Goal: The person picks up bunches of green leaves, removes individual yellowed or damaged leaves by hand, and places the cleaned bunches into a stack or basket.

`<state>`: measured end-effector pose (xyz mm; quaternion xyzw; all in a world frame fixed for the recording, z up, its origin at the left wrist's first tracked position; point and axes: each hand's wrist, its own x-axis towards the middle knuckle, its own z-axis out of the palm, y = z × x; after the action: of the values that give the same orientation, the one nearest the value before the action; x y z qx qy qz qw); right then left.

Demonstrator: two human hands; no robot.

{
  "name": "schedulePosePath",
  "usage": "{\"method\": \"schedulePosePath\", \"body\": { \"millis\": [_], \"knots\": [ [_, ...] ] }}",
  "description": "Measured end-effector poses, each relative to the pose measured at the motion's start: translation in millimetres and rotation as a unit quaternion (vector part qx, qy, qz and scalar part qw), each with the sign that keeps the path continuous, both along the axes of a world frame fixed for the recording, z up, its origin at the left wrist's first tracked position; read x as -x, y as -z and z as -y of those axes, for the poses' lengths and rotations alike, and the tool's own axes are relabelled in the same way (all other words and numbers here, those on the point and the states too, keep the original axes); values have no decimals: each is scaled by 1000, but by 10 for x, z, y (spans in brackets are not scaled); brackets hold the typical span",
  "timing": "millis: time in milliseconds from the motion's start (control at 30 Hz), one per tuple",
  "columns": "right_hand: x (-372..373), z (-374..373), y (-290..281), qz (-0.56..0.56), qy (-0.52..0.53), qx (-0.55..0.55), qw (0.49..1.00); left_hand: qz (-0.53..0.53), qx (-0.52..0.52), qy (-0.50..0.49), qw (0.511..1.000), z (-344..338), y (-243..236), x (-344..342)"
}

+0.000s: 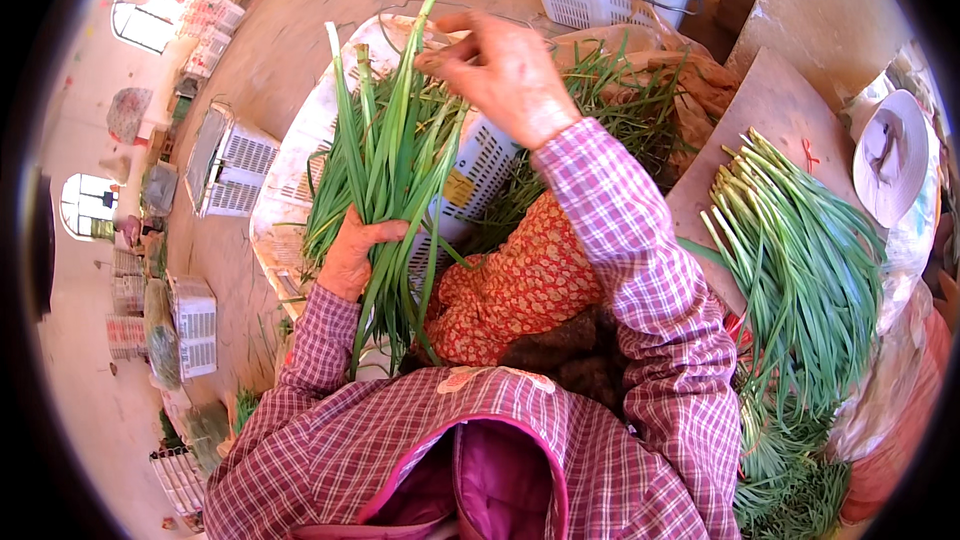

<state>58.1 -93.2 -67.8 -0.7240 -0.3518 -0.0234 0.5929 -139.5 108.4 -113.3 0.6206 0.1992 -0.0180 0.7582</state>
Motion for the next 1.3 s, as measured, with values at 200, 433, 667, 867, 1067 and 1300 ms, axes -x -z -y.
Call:
{"method": "schedulePosePath", "body": {
  "millis": [200, 433, 667, 867, 1067, 1300],
  "knots": [
    [-53, -65, 16, 83, 59, -18, 995, -17, 13, 5, 1000, 48, -132, 22],
    [-1026, 851, 146, 218, 361, 42, 906, -24, 9, -38, 999, -156, -17, 165],
    [-396, 403, 540, 38, 127, 137, 982, 17, 68, -67, 995, -71, -33, 101],
    [254, -292, 434, -318, -160, -92, 930, 27, 31, -40, 998, 37, 49, 10],
    [316, -336, 561, -211, 4, -200, 957, 30, 48, -25, 998, 52, -48, -6],
    [106, -131, 82, -364, -69, -292, 882, 35, 16, -16, 999, 98, 39, -39]
  ]
}}
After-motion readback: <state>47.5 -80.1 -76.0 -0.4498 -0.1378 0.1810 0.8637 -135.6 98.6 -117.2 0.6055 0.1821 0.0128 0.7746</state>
